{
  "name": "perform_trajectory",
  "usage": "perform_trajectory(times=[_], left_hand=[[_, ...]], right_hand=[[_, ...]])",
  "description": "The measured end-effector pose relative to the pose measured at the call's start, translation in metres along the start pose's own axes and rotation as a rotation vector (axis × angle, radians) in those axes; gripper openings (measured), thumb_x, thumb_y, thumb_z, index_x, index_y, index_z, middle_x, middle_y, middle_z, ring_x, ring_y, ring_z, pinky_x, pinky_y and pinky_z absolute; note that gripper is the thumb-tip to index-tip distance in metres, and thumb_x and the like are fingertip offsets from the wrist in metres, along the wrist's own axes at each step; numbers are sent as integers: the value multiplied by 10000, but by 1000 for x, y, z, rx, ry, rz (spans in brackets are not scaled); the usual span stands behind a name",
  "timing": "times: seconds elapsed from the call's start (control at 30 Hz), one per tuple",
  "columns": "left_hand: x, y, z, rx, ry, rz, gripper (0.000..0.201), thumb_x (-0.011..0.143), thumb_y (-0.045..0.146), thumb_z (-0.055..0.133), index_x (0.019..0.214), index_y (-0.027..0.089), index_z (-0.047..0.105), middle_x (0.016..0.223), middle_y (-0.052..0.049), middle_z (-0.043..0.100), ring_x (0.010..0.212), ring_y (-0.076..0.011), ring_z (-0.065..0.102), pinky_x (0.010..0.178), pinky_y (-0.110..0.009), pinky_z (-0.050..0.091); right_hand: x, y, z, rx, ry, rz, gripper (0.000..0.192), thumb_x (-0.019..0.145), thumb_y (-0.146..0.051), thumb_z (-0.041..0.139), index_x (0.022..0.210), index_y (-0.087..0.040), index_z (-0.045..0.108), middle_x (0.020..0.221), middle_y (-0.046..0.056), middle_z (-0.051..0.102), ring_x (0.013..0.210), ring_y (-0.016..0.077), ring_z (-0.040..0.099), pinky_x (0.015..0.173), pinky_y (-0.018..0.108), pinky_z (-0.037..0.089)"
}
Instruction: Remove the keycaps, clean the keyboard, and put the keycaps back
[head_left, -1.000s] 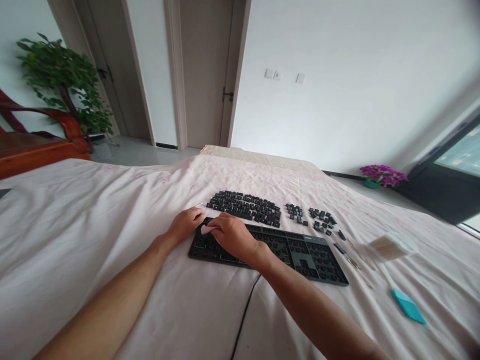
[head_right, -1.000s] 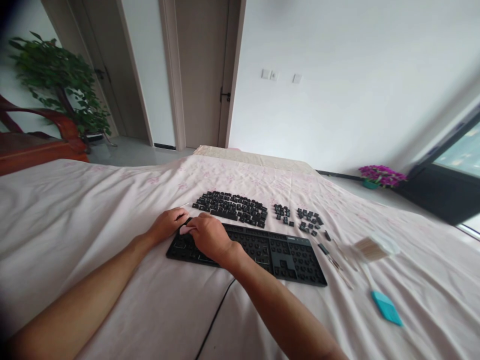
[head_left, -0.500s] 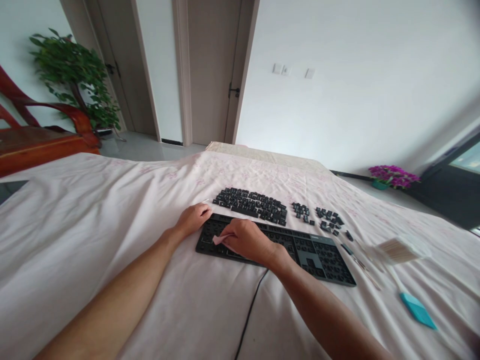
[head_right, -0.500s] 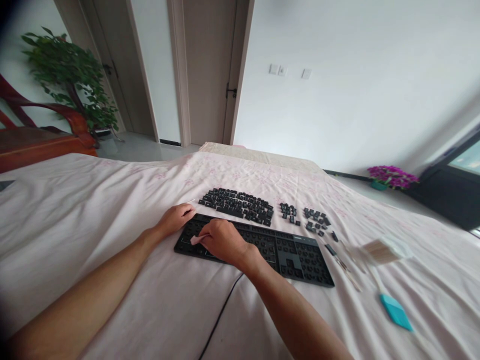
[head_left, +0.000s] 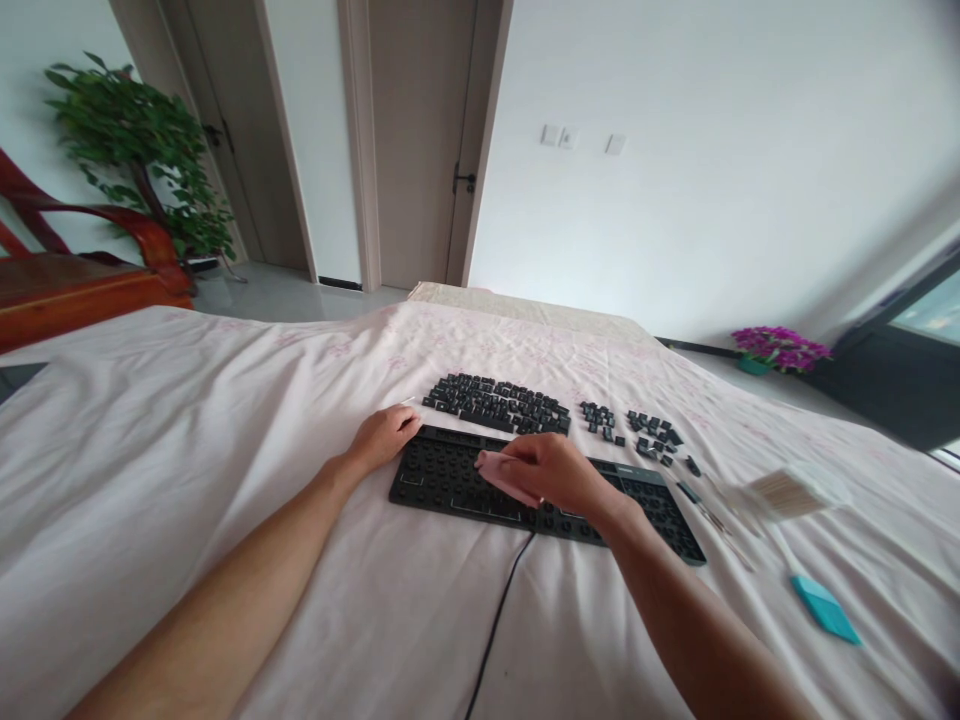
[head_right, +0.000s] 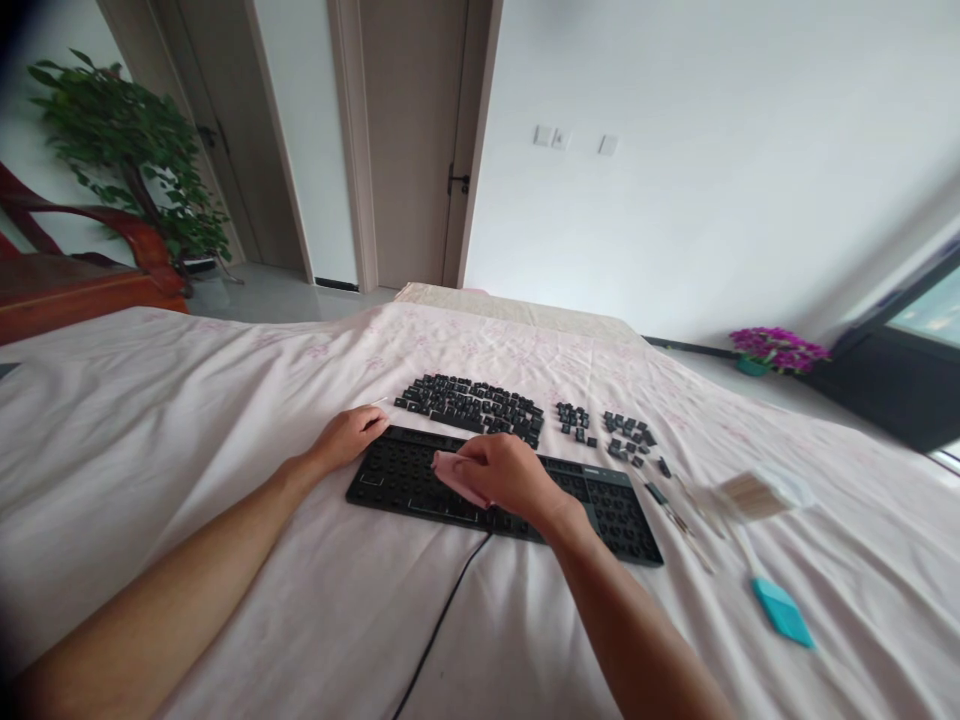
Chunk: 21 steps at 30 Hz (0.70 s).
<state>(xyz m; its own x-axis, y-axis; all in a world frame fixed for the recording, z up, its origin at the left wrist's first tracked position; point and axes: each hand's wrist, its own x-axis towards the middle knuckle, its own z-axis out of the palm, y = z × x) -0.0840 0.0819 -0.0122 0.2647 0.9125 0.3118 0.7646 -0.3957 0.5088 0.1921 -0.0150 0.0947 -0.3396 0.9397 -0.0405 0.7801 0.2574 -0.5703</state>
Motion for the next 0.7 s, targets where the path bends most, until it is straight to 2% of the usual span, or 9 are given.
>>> perform_trajectory(times=[0.07,0.2,0.33,0.43,0.57,0.7], left_hand=[[0,1,-1,3,-5,-2,279,884,364,424,783,236,651,891,-34,705,840,-200,623,746,-278,434],[-1,3,-2,-2,-19,9,306,883,397,405,769,236,639,874,-24,704,822,-195,626,751,-268,435],[0,-1,0,-4,-39,16,318,878,438,406,812,236,642,907,-15,706,850,-198,632,767,-254,431],[1,-7,3,4,-71,2,331,871,476,413,853,245,649,936,0,715,871,-201,636,782,-247,433],[2,-16,7,21,-96,-18,296,851,497,433,849,282,636,932,49,729,877,-202,642,784,-255,442],[5,-26,11,52,-129,-38,284,853,535,419,875,332,616,936,94,733,902,-201,644,808,-279,450]], right_hand=[[-9,17,-5,194,31,24,351,858,-467,540,835,-175,732,659,9,672,603,136,589,519,208,380],[-41,50,-16,409,215,49,251,791,-380,636,870,-161,730,798,31,700,737,156,612,656,233,449],[-91,81,-31,652,361,137,334,810,-450,629,943,-152,702,690,4,642,595,115,554,574,221,430],[-131,110,-48,675,578,234,403,799,-503,634,1009,-164,688,701,12,645,592,128,576,547,224,443],[-180,158,-75,619,828,386,503,739,-552,657,1082,-185,672,960,87,709,809,220,667,651,291,529],[-220,207,-97,542,1056,479,551,677,-500,710,1112,-165,660,941,81,718,744,211,666,641,303,535]])
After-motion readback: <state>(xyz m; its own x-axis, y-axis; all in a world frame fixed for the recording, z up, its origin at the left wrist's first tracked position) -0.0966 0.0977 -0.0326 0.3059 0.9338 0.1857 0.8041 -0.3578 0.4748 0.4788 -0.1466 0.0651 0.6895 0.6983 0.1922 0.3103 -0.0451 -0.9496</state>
